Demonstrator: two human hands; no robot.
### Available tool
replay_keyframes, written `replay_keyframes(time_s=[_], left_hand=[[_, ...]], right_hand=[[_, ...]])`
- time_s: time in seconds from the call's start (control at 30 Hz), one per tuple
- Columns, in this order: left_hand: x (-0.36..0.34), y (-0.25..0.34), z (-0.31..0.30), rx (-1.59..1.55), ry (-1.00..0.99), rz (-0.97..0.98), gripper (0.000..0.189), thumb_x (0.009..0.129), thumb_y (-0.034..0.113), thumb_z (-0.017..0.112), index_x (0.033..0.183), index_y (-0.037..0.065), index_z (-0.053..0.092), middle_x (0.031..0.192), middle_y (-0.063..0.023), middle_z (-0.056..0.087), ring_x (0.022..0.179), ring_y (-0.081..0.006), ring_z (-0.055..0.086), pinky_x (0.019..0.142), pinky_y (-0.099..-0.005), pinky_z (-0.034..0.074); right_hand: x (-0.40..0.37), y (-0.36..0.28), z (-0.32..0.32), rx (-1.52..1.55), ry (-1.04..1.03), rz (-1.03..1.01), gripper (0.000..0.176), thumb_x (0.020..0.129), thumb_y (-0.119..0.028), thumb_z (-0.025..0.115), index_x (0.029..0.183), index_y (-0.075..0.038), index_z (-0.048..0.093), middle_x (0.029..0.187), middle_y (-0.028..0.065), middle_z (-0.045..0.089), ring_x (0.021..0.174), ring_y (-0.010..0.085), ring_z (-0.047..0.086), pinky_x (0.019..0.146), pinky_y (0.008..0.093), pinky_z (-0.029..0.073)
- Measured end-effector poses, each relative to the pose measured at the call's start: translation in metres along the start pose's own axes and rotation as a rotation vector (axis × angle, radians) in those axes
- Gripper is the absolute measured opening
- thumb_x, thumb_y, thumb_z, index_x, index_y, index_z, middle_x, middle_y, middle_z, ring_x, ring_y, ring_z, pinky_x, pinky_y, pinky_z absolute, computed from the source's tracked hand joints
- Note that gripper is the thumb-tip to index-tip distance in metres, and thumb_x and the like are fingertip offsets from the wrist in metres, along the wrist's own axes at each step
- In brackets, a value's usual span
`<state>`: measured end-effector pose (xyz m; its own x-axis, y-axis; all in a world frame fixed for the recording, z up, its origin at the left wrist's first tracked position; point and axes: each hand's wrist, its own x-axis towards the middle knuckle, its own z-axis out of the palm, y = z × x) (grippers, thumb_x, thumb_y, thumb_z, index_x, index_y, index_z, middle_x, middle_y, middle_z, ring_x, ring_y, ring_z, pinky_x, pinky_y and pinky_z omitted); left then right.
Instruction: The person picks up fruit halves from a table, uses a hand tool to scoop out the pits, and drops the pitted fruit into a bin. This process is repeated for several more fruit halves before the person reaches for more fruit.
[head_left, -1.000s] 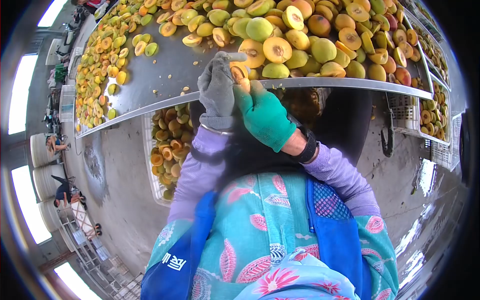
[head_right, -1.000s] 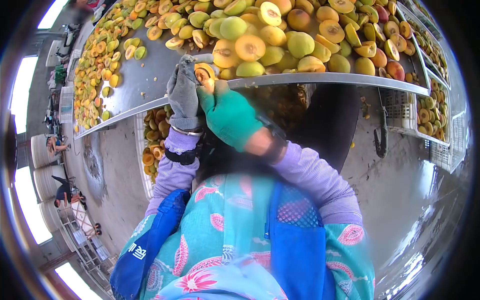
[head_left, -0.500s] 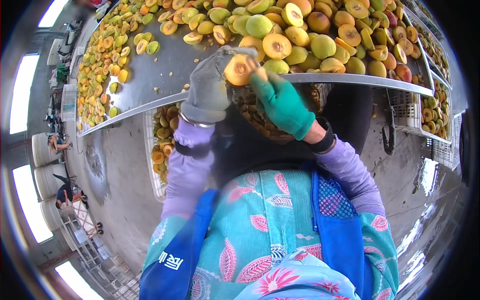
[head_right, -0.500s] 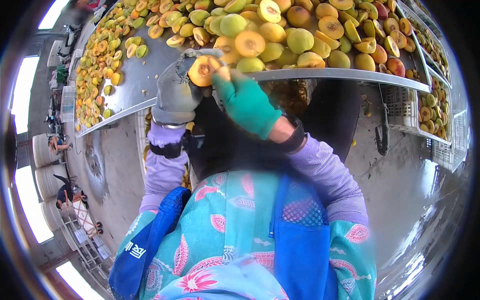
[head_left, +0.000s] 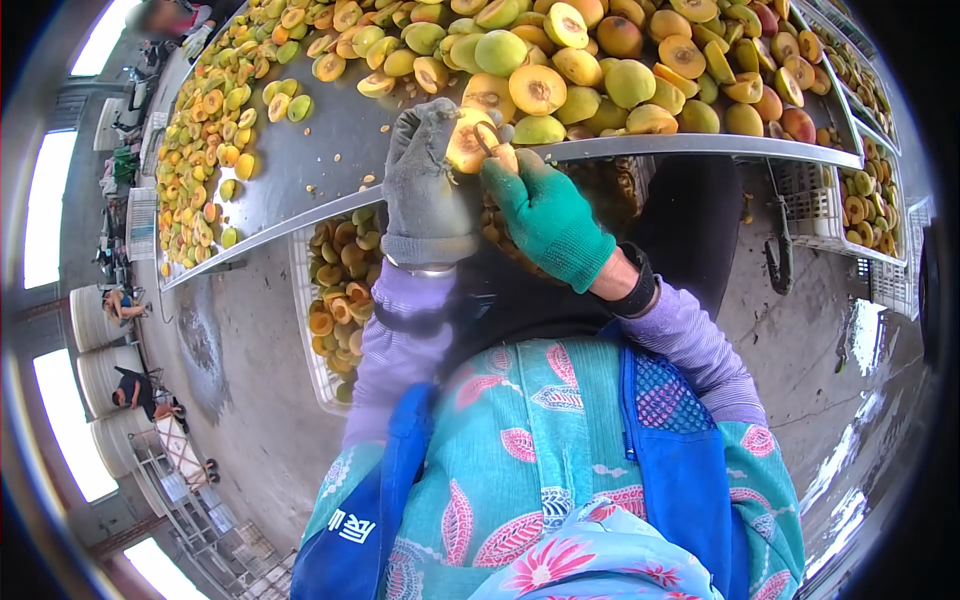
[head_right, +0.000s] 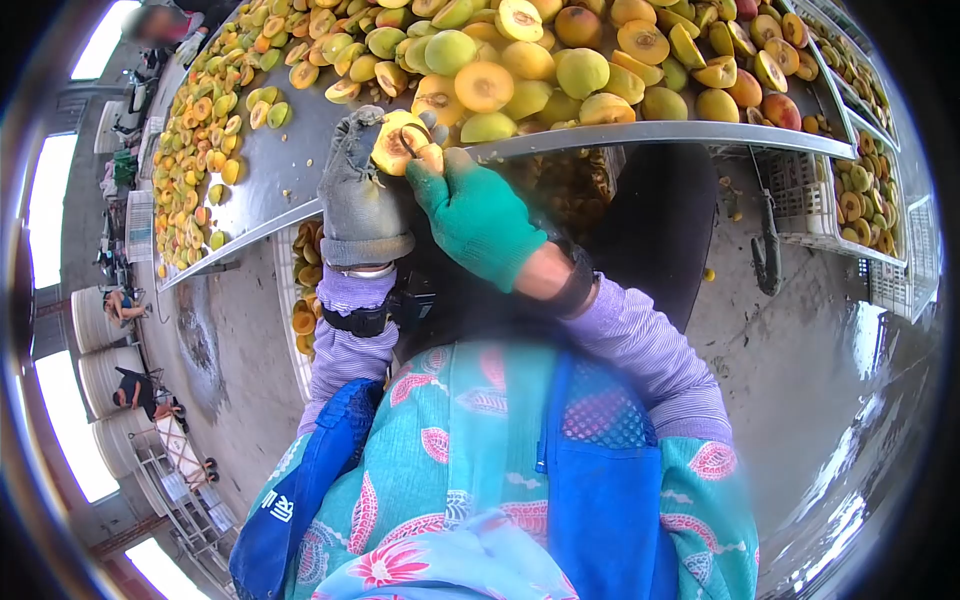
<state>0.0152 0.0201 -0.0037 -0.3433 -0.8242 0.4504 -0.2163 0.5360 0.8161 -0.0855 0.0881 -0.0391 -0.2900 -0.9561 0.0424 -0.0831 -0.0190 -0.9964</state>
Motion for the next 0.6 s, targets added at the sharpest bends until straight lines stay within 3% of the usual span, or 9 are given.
replay_keyframes(time_s=[0.07,0.13,0.2,0.27,0.37,0.47,0.5,0.53,0.6], left_hand=[[-0.003,0.000,0.003,-0.055,0.030,0.008,0.013,0.090,0.011,0.062,0.099,0.003,0.062,0.091,-0.0078,0.062,0.089,-0.0221,0.063,0.079,-0.0344,0.054],[0.000,0.009,0.006,-0.576,0.099,-0.234,0.011,0.092,0.012,0.060,0.099,0.003,0.058,0.089,-0.0073,0.062,0.085,-0.0200,0.063,0.077,-0.0330,0.055],[0.001,0.012,0.010,-0.813,0.133,-0.379,0.011,0.094,0.012,0.058,0.098,0.003,0.055,0.088,-0.0079,0.061,0.081,-0.0186,0.063,0.076,-0.0317,0.055],[0.000,0.005,0.014,-0.766,0.131,-0.428,0.011,0.095,0.013,0.057,0.097,0.003,0.053,0.088,-0.0095,0.062,0.078,-0.0179,0.063,0.075,-0.0305,0.055],[-0.002,-0.001,0.014,-0.730,0.098,-0.422,0.011,0.094,0.014,0.057,0.100,0.004,0.055,0.094,-0.0106,0.063,0.088,-0.0217,0.063,0.082,-0.0349,0.053],[0.002,0.001,0.004,-0.891,0.020,-0.556,0.027,0.097,0.025,0.052,0.108,0.001,0.056,0.097,-0.0126,0.065,0.089,-0.0224,0.065,0.076,-0.0341,0.055],[0.005,0.000,0.002,-0.970,0.001,-0.618,0.030,0.098,0.028,0.051,0.107,0.000,0.057,0.096,-0.0128,0.065,0.087,-0.0220,0.065,0.073,-0.0336,0.055],[0.008,-0.006,0.003,-0.529,-0.117,-0.446,0.039,0.098,0.035,0.048,0.100,-0.001,0.062,0.087,-0.0125,0.067,0.077,-0.0214,0.066,0.066,-0.0324,0.056],[0.014,0.001,0.000,-0.453,-0.179,-0.587,0.040,0.097,0.036,0.049,0.093,-0.001,0.064,0.082,-0.0118,0.066,0.072,-0.0209,0.066,0.063,-0.0308,0.055]], right_hand=[[-0.003,-0.001,0.004,0.044,-0.010,0.036,0.039,0.096,-0.037,0.052,0.083,-0.001,0.053,0.069,0.0251,0.057,0.063,0.0439,0.056,0.055,0.0478,0.042],[-0.003,-0.008,0.001,0.004,-0.012,0.045,0.039,0.097,-0.037,0.051,0.084,-0.001,0.055,0.069,0.0252,0.057,0.063,0.0441,0.056,0.055,0.0479,0.042],[-0.003,-0.010,0.001,0.035,-0.024,0.080,0.039,0.097,-0.037,0.051,0.087,0.000,0.056,0.068,0.0229,0.057,0.062,0.0409,0.056,0.055,0.0460,0.042],[-0.003,-0.007,0.007,0.178,-0.050,0.157,0.039,0.097,-0.037,0.050,0.089,0.000,0.057,0.064,0.0184,0.057,0.059,0.0343,0.058,0.053,0.0419,0.042],[-0.008,-0.041,-0.014,0.414,-0.310,0.440,0.038,0.099,-0.040,0.044,0.099,-0.004,0.056,0.063,0.0013,0.052,0.047,0.0078,0.048,0.037,0.0242,0.036],[-0.006,-0.025,-0.004,0.332,-0.269,0.247,0.039,0.099,-0.042,0.042,0.101,-0.005,0.055,0.062,0.0012,0.052,0.044,0.0086,0.047,0.035,0.0226,0.034],[-0.009,-0.029,-0.004,0.393,-0.278,0.329,0.039,0.099,-0.043,0.042,0.099,-0.006,0.054,0.061,0.0002,0.051,0.043,0.0086,0.046,0.036,0.0231,0.033],[-0.014,-0.035,-0.004,0.454,-0.288,0.408,0.039,0.099,-0.044,0.042,0.097,-0.007,0.054,0.060,-0.0008,0.049,0.042,0.0085,0.045,0.036,0.0235,0.033],[-0.017,-0.037,-0.002,0.797,-0.402,0.569,0.039,0.099,-0.046,0.041,0.094,-0.009,0.052,0.058,-0.0028,0.046,0.041,0.0083,0.041,0.037,0.0244,0.032]])
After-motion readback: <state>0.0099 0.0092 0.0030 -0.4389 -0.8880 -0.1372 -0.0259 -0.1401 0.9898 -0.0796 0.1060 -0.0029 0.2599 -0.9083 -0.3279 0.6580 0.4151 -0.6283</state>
